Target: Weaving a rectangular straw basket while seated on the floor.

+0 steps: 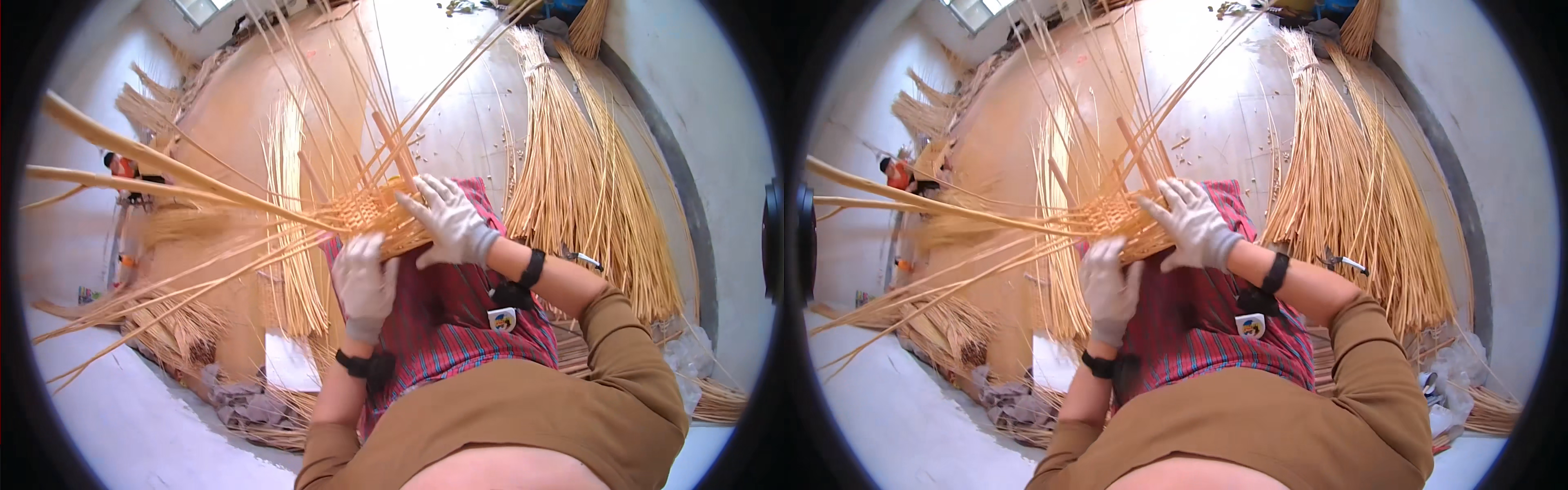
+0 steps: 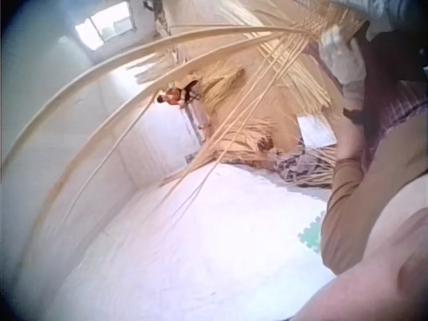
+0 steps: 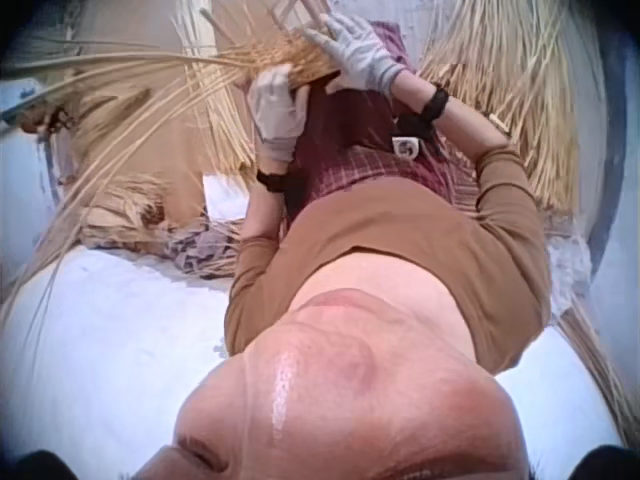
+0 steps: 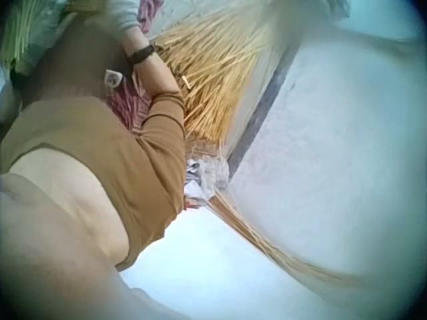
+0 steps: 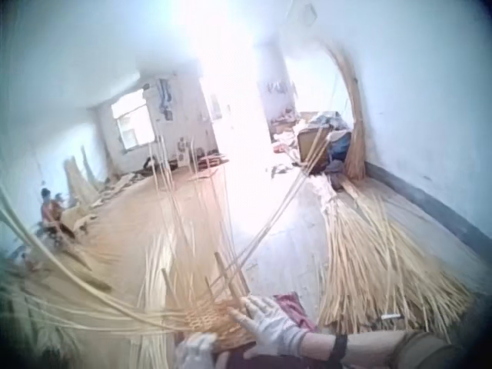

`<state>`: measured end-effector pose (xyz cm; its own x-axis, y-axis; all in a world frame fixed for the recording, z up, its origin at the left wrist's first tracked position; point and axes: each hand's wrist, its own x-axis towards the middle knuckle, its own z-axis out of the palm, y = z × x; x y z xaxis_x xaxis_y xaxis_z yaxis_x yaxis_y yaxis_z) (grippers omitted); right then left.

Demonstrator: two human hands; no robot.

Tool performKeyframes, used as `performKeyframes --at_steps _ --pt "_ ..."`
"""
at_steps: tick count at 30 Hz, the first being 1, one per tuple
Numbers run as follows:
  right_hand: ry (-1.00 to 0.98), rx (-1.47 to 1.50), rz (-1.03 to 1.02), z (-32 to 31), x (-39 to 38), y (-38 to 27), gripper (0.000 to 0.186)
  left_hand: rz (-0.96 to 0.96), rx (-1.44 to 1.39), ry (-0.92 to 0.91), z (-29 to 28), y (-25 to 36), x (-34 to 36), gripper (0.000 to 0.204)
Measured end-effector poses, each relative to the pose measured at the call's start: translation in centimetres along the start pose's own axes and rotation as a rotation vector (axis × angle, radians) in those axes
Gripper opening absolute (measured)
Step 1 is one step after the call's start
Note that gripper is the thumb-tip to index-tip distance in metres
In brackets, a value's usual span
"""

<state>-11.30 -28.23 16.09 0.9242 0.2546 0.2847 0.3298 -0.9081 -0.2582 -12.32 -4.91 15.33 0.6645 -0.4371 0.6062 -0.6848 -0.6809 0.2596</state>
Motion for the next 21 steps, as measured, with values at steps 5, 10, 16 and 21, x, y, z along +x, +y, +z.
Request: performKeyframes --at_steps 5,10,16,21 --pt "-0.041 -0.099 0.07 1.0 1.8 -1.4 0.096 -0.061 0.33 -0.216 3.5 1.4 5.4 0.087" --pt "0.027 0.131 -0.023 2.3 2.3 0.1 0.084 -0.147 0.252 -0.401 3.8 0.4 6.1 0.083" --pt "-0.01 0.654 -0.093 -0.6 -0.4 2.4 0.1 -0.159 0.131 -0.394 1.5 0.1 5.4 0.092" --pt "0.019 0.817 0.016 2.0 -2.6 1.4 0.063 -0.117 0.102 -0.044 1.4 0.8 3.6 0.073"
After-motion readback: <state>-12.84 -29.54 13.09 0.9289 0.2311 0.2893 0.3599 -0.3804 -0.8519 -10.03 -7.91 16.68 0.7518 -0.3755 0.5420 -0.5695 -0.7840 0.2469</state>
